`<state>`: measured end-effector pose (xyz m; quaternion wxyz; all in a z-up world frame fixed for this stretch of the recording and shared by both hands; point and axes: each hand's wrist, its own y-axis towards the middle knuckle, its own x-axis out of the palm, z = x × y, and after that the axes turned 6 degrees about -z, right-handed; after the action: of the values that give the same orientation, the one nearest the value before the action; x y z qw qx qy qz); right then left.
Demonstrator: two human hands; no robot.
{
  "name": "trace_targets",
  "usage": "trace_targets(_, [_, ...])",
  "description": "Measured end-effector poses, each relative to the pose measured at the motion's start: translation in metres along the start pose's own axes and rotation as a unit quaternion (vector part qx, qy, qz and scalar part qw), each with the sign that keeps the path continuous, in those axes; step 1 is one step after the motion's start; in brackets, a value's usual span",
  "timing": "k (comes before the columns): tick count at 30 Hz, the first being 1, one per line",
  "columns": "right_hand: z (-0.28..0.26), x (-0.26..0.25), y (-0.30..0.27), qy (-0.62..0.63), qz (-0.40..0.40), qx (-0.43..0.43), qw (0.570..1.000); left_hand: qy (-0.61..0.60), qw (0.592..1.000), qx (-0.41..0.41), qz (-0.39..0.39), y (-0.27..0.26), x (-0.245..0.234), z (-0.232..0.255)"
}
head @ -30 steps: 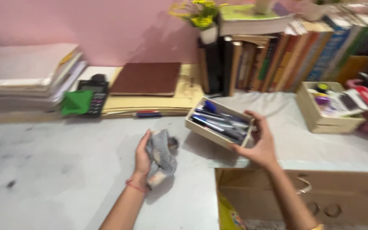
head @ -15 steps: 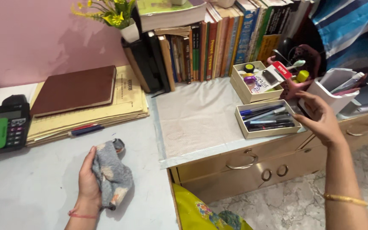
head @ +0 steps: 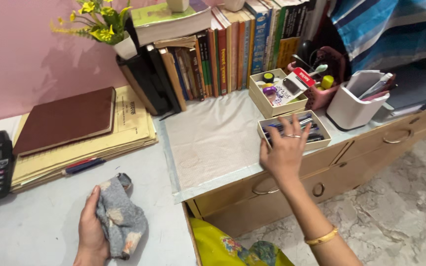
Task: The person wipes a desk surface and several objects with a cloth, including a thermos, books, artificial flower pots, and stationery containers. They move items aside to wipe underneath, then return them to the desk. The person also wipes a calculator and a computer mouse before placing them back.
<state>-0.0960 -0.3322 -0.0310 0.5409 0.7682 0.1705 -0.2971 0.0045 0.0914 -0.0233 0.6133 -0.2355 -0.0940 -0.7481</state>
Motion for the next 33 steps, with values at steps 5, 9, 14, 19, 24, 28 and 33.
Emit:
trace_targets(5, [0.049,-0.007,-0.001,0.010,0.022,0.025,0.999,0.041,0.999,0.014,0.000,0.003,-0.002,-0.005])
trace_targets(9, [0.069,-0.010,-0.004,0.046,0.052,-0.016,0.997,0.157,0.985,0.058,0.036,0.004,0.001,-0.014])
trace_targets(14, [0.121,-0.017,-0.007,0.078,0.233,0.113,0.963,0.618,0.729,0.290,0.062,-0.013,0.048,-0.029])
trace_targets(19, [0.209,-0.020,0.023,0.041,0.162,0.242,0.956,0.644,0.608,0.393,-0.248,-0.022,0.155,-0.043])
trace_targets(24, [0.246,-0.022,0.033,0.082,0.094,0.263,0.957,0.643,0.592,0.344,-0.343,-0.011,0.273,-0.092])
trace_targets(28, [0.241,-0.042,0.017,0.142,0.185,0.215,0.948,0.599,0.619,0.396,-0.318,0.002,0.334,-0.142])
trace_targets(33, [0.230,-0.076,0.004,0.105,0.190,0.251,0.943,0.651,0.594,0.387,-0.273,0.017,0.378,-0.190])
